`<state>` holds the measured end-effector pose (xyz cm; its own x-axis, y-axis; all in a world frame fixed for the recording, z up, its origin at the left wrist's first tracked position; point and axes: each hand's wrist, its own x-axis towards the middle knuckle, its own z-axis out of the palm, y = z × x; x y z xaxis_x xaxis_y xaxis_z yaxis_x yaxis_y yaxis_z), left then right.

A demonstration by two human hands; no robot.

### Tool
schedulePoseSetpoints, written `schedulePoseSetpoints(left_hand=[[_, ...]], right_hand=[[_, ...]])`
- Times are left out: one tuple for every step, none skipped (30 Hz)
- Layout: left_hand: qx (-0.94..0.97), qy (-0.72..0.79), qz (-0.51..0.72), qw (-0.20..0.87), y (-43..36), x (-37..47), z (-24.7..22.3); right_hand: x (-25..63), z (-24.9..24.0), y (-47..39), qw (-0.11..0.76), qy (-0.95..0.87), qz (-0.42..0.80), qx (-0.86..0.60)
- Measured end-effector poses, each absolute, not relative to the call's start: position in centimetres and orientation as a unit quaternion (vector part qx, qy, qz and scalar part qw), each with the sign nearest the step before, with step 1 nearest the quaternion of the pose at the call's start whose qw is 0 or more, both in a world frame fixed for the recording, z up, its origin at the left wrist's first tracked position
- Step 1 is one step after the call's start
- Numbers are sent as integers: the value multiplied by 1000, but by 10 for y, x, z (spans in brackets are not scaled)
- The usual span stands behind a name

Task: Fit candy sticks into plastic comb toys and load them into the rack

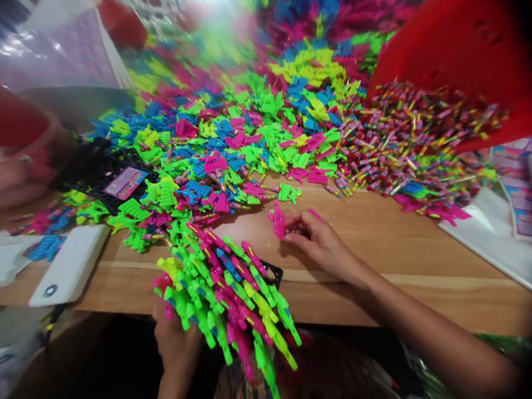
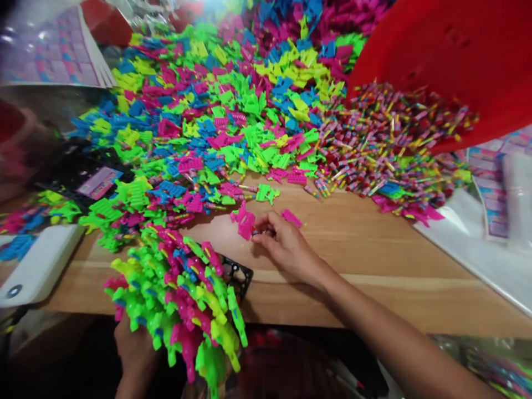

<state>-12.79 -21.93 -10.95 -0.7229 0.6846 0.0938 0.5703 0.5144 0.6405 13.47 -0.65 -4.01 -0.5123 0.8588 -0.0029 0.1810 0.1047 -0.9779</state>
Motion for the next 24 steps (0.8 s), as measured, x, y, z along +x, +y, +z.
schedulePoseSetpoints(left_hand=[[358, 870, 328, 89, -219, -130, -109], [352, 874, 324, 90, -219, -131, -108], [348, 876, 321, 91, -219, -132, -107], [345, 877, 321, 88, -218, -133, -105], [344, 877, 324, 85, -217, -132, -103], [344, 876, 329, 81, -216, -131, -101], [344, 874, 335, 74, -215, -130, -99], [345, 873, 338, 67, -214, -128, -98], [346, 873, 338, 60, -214, -127, -97], [347, 874, 335, 56, -214, -125, -97], [346, 876, 332, 54, -214, -125, -97], [343, 878, 331, 53, -214, -125, -97], [338, 879, 331, 58, -215, -125, -98], [330, 881, 333, 63, -215, -125, -98], [321, 883, 335, 69, -216, -125, -99], [314, 885, 336, 77, -216, -126, -100], [310, 886, 334, 83, -216, -126, -101], [308, 887, 333, 86, -216, -127, -101], [306, 888, 333, 86, -216, -127, -102], [303, 888, 334, 86, -216, -127, -102], [300, 888, 338, 86, -216, -127, -102], [297, 887, 343, 86, -216, -127, -102], [298, 885, 347, 89, -216, -126, -102], [301, 882, 350, 92, -216, -126, -102]], right_hand=[[135, -40, -8, 310, -646, 579, -390], [136, -40, -10, 301, -619, 608, -395], [136, -40, -10, 286, -600, 632, -399], [136, -39, -11, 265, -588, 651, -401], [136, -38, -13, 248, -582, 663, -401], [136, -37, -15, 236, -581, 669, -397], [135, -36, -18, 230, -587, 670, -392], [135, -35, -22, 231, -597, 665, -384], [134, -34, -26, 234, -609, 657, -377], [133, -34, -30, 236, -620, 651, -368], [132, -33, -34, 236, -628, 647, -361], [132, -32, -38, 233, -635, 646, -354], [132, -31, -41, 226, -643, 645, -346], [132, -30, -43, 214, -655, 642, -336], [132, -29, -45, 200, -671, 636, -325], [133, -28, -47, 185, -690, 626, -312], [133, -27, -49, 173, -709, 614, -301], [134, -27, -50, 168, -727, 599, -291], [134, -27, -52, 170, -743, 582, -284], [135, -27, -54, 178, -758, 563, -277], [136, -27, -56, 188, -773, 542, -270], [136, -28, -58, 197, -788, 522, -260], [137, -29, -60, 203, -801, 505, -250], [139, -30, -62, 205, -810, 493, -243]])
